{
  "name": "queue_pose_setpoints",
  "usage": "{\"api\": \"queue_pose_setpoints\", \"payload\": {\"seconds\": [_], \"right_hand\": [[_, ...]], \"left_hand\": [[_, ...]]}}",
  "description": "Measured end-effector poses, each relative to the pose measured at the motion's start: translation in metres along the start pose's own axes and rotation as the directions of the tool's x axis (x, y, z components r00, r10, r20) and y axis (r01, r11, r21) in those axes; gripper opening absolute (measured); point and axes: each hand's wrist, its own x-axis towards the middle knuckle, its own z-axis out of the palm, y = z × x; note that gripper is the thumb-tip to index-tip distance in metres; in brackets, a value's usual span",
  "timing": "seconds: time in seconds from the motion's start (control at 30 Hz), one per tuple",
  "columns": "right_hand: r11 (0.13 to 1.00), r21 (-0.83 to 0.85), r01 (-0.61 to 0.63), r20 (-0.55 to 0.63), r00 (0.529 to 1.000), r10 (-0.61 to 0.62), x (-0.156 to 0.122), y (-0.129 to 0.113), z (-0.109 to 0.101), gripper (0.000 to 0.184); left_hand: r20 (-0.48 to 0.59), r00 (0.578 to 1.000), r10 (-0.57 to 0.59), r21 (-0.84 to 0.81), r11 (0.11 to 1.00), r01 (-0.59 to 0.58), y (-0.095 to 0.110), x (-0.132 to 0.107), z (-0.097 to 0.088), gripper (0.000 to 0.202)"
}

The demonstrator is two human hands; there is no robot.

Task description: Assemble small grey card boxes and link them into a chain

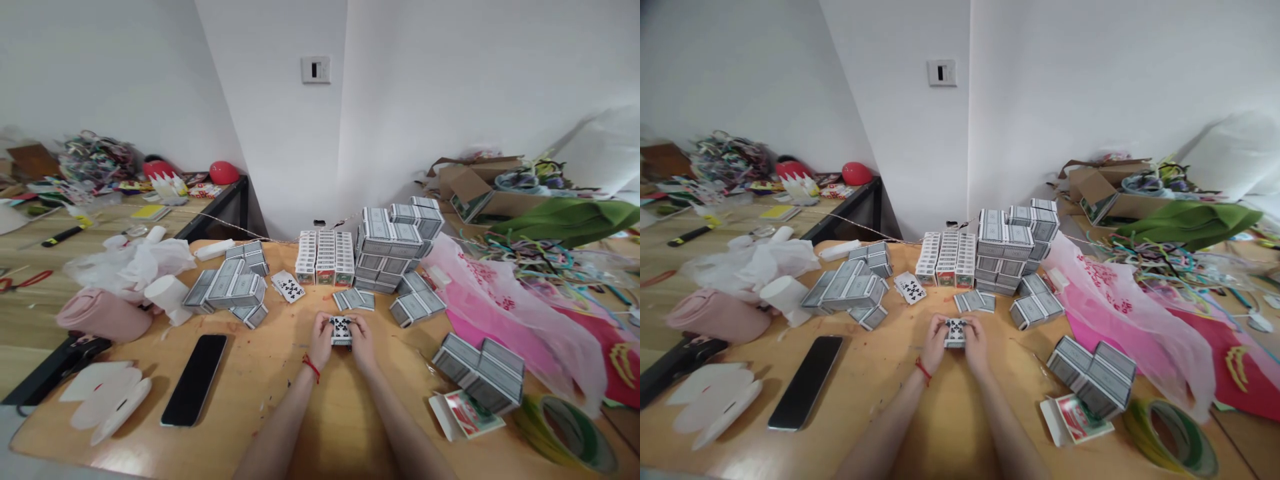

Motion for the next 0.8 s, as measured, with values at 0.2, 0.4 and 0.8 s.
{"api": "queue_pose_setpoints", "payload": {"seconds": [0.2,0.4,0.8], "right_hand": [[0.99,0.113,-0.084,-0.009,0.996,0.085,-0.0002,0.0025,0.0035,0.015],[0.975,0.157,-0.159,0.019,0.987,0.158,0.0011,0.0084,0.0048,0.017],[0.998,0.069,-0.011,-0.035,0.999,0.014,-0.0067,0.006,0.0017,0.013]], "left_hand": [[-0.056,0.998,0.02,-0.052,0.998,-0.023,-0.0022,0.004,0.0027,0.007],[-0.073,0.997,-0.007,-0.072,0.997,0.002,-0.003,0.0063,0.0049,0.012],[-0.04,0.999,0.03,-0.005,1.0,-0.03,-0.0036,0.0025,0.0017,0.015]]}}
